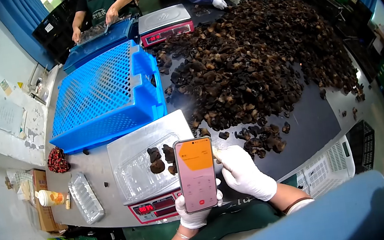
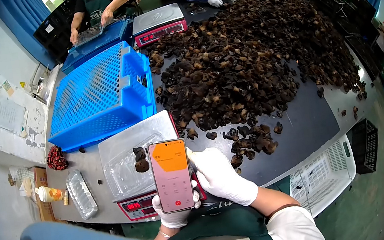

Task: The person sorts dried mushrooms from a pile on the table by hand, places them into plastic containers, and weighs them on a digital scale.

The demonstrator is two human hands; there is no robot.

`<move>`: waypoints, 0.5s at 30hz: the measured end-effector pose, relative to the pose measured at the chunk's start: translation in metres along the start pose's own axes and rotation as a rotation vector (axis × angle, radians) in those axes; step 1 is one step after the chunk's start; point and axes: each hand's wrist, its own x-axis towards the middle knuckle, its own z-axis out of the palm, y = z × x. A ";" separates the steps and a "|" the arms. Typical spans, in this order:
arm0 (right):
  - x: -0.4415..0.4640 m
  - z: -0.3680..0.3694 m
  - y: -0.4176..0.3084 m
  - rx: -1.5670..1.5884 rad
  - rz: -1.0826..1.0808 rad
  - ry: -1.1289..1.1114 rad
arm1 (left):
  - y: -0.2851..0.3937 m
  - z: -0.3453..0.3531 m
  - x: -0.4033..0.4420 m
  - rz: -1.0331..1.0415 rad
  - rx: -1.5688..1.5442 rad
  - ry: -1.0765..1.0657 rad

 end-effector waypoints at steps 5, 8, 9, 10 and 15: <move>-0.002 -0.003 0.006 0.034 -0.005 -0.021 | 0.002 -0.011 0.002 -0.046 -0.177 -0.122; -0.001 -0.003 0.005 0.024 0.014 -0.054 | 0.002 -0.008 0.001 -0.046 -0.210 -0.116; -0.001 -0.003 0.004 0.023 0.002 -0.030 | 0.002 -0.008 0.002 -0.048 -0.210 -0.116; -0.001 -0.003 0.004 0.022 -0.011 -0.007 | 0.001 -0.009 0.002 -0.046 -0.203 -0.118; 0.000 -0.006 0.001 0.017 0.031 -0.060 | 0.001 -0.009 0.001 -0.043 -0.170 -0.121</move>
